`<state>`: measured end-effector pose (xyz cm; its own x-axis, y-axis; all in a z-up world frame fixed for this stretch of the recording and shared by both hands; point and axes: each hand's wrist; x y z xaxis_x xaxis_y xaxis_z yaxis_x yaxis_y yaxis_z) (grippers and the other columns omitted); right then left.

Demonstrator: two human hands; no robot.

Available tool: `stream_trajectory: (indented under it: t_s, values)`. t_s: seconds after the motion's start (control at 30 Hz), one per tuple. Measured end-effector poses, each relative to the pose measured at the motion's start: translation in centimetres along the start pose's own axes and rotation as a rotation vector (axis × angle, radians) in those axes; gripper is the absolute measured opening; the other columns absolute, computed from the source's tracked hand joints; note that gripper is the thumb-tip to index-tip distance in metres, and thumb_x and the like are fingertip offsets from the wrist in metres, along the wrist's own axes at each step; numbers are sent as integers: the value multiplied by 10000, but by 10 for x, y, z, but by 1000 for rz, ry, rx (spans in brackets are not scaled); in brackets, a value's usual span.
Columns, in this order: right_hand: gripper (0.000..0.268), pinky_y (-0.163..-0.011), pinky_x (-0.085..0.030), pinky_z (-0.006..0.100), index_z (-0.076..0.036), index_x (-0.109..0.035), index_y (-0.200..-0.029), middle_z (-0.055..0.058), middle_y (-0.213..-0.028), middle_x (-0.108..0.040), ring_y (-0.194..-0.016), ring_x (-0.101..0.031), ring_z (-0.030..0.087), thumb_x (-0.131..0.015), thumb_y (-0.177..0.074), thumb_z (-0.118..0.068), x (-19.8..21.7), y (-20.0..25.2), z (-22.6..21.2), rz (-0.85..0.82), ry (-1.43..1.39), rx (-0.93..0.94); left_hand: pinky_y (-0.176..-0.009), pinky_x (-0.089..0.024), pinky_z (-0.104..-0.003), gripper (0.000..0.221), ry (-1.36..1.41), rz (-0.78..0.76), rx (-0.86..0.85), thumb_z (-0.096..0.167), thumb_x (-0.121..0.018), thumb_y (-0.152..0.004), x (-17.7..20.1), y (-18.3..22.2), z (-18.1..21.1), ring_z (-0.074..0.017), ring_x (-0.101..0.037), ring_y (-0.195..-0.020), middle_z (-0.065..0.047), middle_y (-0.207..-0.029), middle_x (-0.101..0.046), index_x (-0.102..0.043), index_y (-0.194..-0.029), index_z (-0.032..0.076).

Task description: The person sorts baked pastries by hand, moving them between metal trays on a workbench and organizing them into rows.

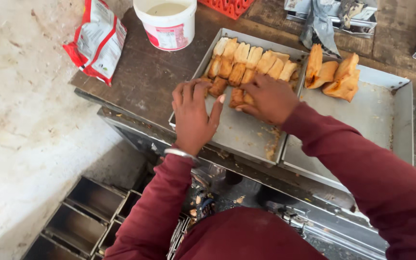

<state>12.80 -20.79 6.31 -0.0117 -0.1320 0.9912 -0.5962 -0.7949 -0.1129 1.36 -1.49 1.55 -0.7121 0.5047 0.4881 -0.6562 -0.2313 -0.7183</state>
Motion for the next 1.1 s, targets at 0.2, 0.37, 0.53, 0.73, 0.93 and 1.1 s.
stream_trajectory:
  t_s: [0.2,0.37,0.53,0.73,0.93,1.1]
  values:
    - [607,-922,-474,515,-88,-601,-1337,161,-1224,-589,-1166,-564,369,-707,-895,-490,-24,-36,-8,57,154,26,-1060,-336,-622,489,-120,-187,11,403,-722,-920,-4,3,-20,-501,-350,-1395,-249,-1464,-468,-651,-1315,124]
    - [687,-993,-457,493,-36,-531,-1377,224,-1280,-531,-1213,-518,424,-760,-858,-424,-10,-23,1,120,-82,81,-1095,-318,-614,414,-186,-312,-42,379,-710,-859,0,2,-21,-502,-227,-1486,-250,-1569,-401,-741,-1252,249]
    - [610,-1076,-438,493,-54,-524,-1427,212,-1359,-519,-1272,-501,409,-745,-930,-331,17,37,6,205,-207,13,-1091,-290,-645,526,-241,-383,-51,441,-688,-872,-4,-4,-19,-507,-191,-1484,-257,-1559,-397,-691,-1350,222]
    - [519,-961,-507,424,-102,-607,-1361,167,-1406,-548,-1168,-567,342,-788,-888,-217,54,168,39,348,-133,-430,-1236,-299,-629,513,-170,-303,-127,416,-653,-1038,-3,3,-22,-515,-247,-1546,-269,-1609,-428,-646,-1474,147]
    - [427,-851,-566,352,-100,-647,-1349,164,-1376,-580,-1187,-617,290,-772,-945,-157,64,318,92,543,-88,-787,-1222,-319,-602,422,-138,-288,-242,338,-702,-1085,-11,7,-6,-451,-348,-1491,-226,-1523,-530,-670,-1371,29]
    - [389,-834,-568,353,-102,-654,-1320,136,-1300,-631,-1169,-627,273,-767,-959,-190,64,406,136,589,-74,-919,-1240,-281,-562,402,-34,-314,-329,311,-689,-1088,-57,11,74,-449,-294,-1536,-234,-1539,-441,-625,-1351,14]
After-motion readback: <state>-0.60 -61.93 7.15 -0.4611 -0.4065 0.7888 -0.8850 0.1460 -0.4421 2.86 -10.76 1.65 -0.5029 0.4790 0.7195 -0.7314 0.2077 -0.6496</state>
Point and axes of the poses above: each hand's wrist, its own y-axis away from the middle knuckle, its own x-axis out of the back of the hand, z = x × y
